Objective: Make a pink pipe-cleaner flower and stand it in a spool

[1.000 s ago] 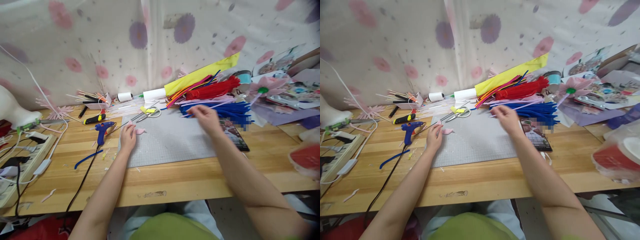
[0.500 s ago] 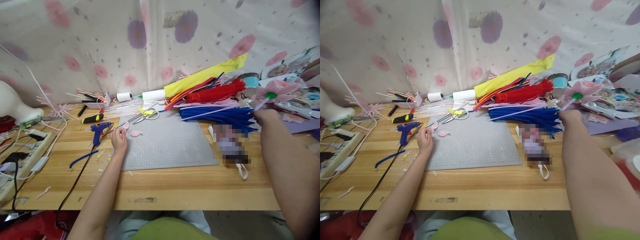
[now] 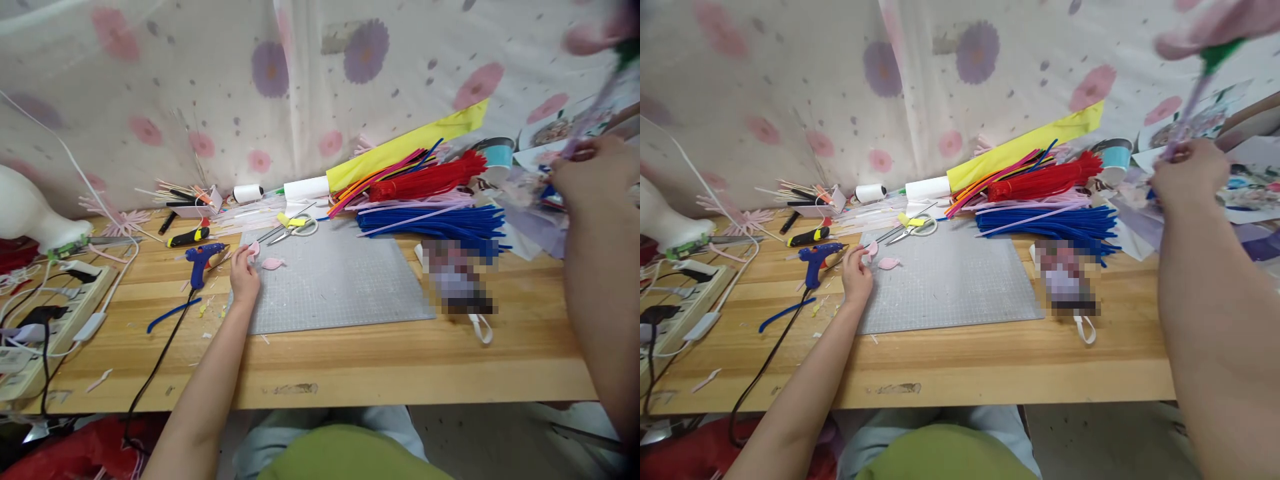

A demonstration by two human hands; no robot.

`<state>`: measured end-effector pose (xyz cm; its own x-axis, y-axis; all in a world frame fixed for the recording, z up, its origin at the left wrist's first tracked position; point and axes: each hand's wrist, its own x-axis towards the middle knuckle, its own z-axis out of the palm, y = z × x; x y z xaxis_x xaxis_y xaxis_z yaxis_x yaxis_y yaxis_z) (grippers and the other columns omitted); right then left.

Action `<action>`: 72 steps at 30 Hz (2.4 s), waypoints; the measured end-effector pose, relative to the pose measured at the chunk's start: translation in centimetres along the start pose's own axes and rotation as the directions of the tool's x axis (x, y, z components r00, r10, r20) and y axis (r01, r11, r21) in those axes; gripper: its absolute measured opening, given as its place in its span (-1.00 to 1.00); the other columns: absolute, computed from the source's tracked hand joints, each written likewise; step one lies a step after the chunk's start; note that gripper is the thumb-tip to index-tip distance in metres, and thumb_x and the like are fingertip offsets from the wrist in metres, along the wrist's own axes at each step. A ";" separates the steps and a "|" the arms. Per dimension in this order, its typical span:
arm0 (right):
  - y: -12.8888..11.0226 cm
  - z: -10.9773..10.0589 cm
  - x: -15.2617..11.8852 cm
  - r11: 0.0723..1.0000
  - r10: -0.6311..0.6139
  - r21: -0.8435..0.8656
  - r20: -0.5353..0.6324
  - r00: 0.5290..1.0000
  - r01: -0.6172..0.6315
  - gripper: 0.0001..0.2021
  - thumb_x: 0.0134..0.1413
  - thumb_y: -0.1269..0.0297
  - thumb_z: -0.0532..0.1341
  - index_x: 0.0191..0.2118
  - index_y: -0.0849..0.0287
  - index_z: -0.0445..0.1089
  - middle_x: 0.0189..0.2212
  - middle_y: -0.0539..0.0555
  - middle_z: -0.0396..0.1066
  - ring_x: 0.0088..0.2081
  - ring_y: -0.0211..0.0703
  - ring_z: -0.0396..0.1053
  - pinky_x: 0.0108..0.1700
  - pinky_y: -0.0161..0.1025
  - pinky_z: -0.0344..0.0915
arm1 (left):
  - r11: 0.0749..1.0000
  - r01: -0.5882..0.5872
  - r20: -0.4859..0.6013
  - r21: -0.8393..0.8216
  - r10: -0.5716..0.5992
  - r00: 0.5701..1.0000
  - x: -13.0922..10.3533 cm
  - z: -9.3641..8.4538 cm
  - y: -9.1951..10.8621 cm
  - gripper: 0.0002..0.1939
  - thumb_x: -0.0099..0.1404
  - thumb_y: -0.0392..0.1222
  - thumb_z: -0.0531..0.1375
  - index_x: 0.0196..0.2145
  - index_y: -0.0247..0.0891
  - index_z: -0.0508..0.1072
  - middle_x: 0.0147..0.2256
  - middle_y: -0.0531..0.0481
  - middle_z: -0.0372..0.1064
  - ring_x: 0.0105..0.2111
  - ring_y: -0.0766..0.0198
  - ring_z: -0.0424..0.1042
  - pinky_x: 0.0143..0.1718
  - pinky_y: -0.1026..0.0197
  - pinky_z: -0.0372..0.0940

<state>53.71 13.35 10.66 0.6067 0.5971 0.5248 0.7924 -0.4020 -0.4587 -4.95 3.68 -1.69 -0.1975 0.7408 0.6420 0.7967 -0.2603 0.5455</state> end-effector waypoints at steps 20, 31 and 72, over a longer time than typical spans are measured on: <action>-24.7 3.6 -17.7 0.618 -0.781 0.670 0.583 0.223 0.413 -0.80 -0.01 0.46 0.07 -0.24 0.19 0.35 -0.47 0.02 0.42 -0.45 -0.27 0.35 -0.34 -0.33 0.27 | 0.318 0.702 0.759 -0.637 0.098 0.644 4.3 -3.1 6.2 -0.31 -0.03 0.19 0.23 0.03 -0.16 0.30 -0.11 -0.10 0.39 -0.23 0.15 0.40 -0.24 0.13 0.24; -26.2 5.9 -22.4 0.506 -0.761 0.840 0.325 0.562 0.199 -0.55 -0.16 0.48 0.12 -0.03 0.16 0.32 0.02 0.18 0.23 -0.16 -0.11 0.35 -0.03 -0.06 0.27 | 0.112 0.729 0.712 -0.675 -0.160 0.684 2.5 -2.0 6.9 -0.86 0.07 -0.27 0.24 -0.35 -0.29 0.45 -0.41 0.02 0.43 -0.46 0.39 0.39 -0.42 0.32 0.23; -26.3 0.5 -28.0 0.461 -0.833 0.867 0.497 0.243 -0.190 -0.53 -0.15 0.23 0.23 -0.03 0.14 0.28 -0.08 0.07 0.36 -0.14 -0.13 0.32 -0.09 -0.16 0.27 | 0.096 0.740 0.680 -0.666 -0.332 0.654 2.5 -1.5 4.9 -0.68 0.18 0.02 0.13 -0.23 -0.26 0.43 -0.29 -0.03 0.45 -0.34 0.31 0.43 -0.31 0.25 0.29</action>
<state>15.83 7.53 7.71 -0.5440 0.8249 0.1536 0.1954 0.3026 -0.9329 -2.35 3.31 3.36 -0.0056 0.9919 -0.1273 -0.4503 0.1111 0.8859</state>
